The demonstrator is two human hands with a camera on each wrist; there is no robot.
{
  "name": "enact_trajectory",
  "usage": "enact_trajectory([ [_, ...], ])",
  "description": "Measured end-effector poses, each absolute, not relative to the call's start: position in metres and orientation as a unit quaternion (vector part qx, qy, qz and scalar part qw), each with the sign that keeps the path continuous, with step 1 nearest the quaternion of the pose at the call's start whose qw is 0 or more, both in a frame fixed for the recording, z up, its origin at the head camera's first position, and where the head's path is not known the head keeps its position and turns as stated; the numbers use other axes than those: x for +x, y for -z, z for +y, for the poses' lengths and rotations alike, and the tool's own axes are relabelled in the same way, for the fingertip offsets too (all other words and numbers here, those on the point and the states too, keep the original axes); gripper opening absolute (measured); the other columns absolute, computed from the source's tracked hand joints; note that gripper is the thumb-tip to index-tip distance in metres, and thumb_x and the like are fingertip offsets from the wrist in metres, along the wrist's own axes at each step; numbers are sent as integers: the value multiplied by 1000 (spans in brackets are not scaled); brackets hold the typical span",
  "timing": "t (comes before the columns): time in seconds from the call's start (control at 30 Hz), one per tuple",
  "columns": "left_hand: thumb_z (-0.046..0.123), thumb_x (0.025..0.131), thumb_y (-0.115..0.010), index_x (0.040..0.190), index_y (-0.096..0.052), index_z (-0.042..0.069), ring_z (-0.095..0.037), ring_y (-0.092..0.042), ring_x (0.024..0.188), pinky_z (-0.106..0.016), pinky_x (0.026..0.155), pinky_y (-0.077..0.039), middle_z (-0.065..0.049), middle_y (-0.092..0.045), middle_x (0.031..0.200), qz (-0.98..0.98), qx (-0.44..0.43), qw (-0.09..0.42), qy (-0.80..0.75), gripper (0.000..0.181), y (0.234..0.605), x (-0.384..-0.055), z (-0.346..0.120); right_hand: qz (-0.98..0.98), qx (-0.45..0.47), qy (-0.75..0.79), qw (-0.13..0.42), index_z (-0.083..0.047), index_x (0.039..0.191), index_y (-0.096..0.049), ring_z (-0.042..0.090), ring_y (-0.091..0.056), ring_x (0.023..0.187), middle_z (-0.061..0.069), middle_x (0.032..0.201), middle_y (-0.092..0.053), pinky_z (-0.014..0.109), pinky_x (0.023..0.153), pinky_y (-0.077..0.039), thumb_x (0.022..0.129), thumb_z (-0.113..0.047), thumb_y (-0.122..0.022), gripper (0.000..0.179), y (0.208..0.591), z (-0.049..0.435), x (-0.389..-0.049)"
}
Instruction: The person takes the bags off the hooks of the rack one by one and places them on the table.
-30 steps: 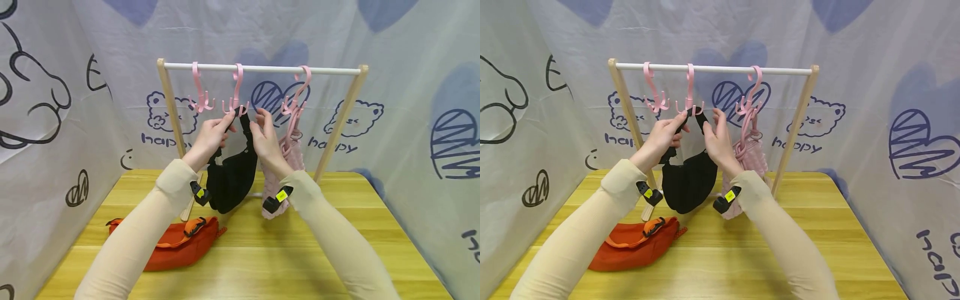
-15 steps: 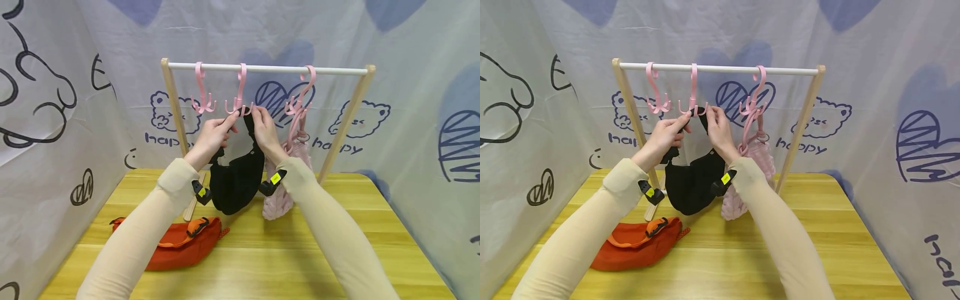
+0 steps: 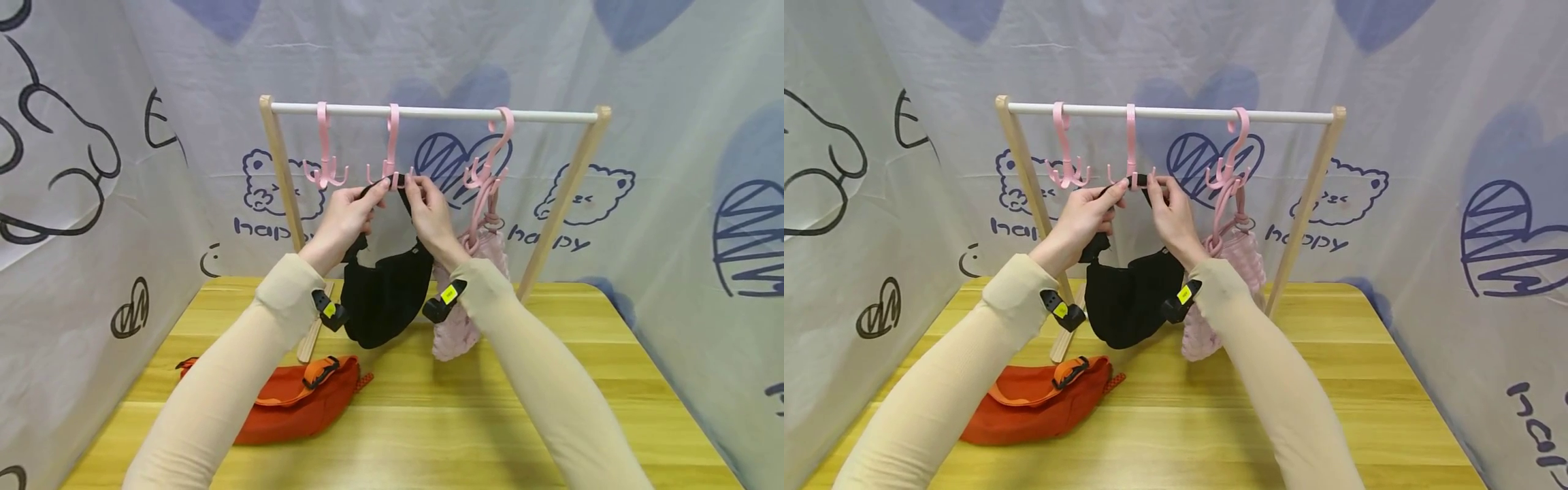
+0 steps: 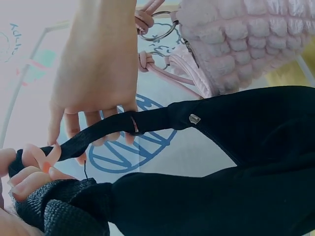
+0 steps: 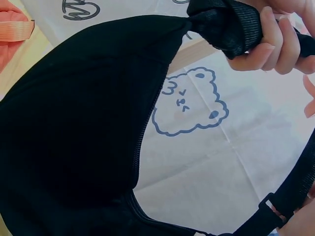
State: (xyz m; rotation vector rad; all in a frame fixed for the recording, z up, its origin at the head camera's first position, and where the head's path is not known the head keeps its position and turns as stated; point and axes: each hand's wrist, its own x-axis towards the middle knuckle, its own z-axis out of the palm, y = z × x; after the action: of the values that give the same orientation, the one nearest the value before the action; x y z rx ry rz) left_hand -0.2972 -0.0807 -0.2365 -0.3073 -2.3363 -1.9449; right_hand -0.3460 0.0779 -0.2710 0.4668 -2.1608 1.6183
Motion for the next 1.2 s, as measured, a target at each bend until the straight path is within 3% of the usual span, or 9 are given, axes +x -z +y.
enact_trajectory([
  [0.3, 32, 105, -53, 97, -64, 4, -9, -36, 56, -24, 63, -37, 5, -38, 63, -765, -109, 59, 632, 31, 230, -298, -83, -792, 173, -550, 203, -3, 118, -64, 14, -44, 77, 0, 83, -48, 25, 69, -35, 108, -32, -45, 36, 271, 79, -343],
  [0.43, 29, 106, -51, 98, -64, 4, -10, -37, 58, -25, 65, -37, 4, -39, 66, -772, -110, 65, 623, 29, 227, -297, -84, -791, 166, -560, 183, -5, 121, -64, 23, -61, 80, 7, 91, -61, 24, 70, -45, 107, -36, -46, 38, 271, 79, -342],
  [0.53, 29, 106, -50, 102, -65, 3, -11, -38, 58, -25, 66, -37, 4, -41, 68, -784, -111, 74, 606, 31, 224, -297, -84, -782, 162, -578, 170, -5, 121, -63, 28, -66, 79, 12, 95, -66, 24, 69, -50, 107, -36, -46, 38, 271, 78, -342],
  [0.77, 31, 106, -50, 113, -68, 2, -11, -40, 57, -26, 61, -34, 4, -40, 63, -814, -115, 113, 558, 35, 219, -297, -85, -767, 164, -595, 176, -3, 118, -64, 10, -52, 65, 16, 83, -61, 22, 63, -42, 106, -30, -50, 33, 270, 76, -341],
  [0.97, 32, 106, -50, 110, -69, 4, -18, -40, 71, -30, 68, -32, 0, -40, 72, -842, -121, 161, 500, 34, 210, -299, -83, -767, 168, -587, 200, -2, 116, -66, 9, -49, 65, 6, 76, -57, 22, 64, -38, 105, -28, -53, 32, 268, 74, -340],
  [1.2, 32, 106, -49, 105, -65, 6, -21, -47, 73, -29, 68, -36, -5, -52, 83, -864, -131, 205, 441, 30, 201, -300, -82, -761, 178, -583, 222, 0, 114, -67, 9, -47, 68, -2, 75, -55, 22, 64, -35, 104, -24, -55, 29, 267, 72, -339],
])
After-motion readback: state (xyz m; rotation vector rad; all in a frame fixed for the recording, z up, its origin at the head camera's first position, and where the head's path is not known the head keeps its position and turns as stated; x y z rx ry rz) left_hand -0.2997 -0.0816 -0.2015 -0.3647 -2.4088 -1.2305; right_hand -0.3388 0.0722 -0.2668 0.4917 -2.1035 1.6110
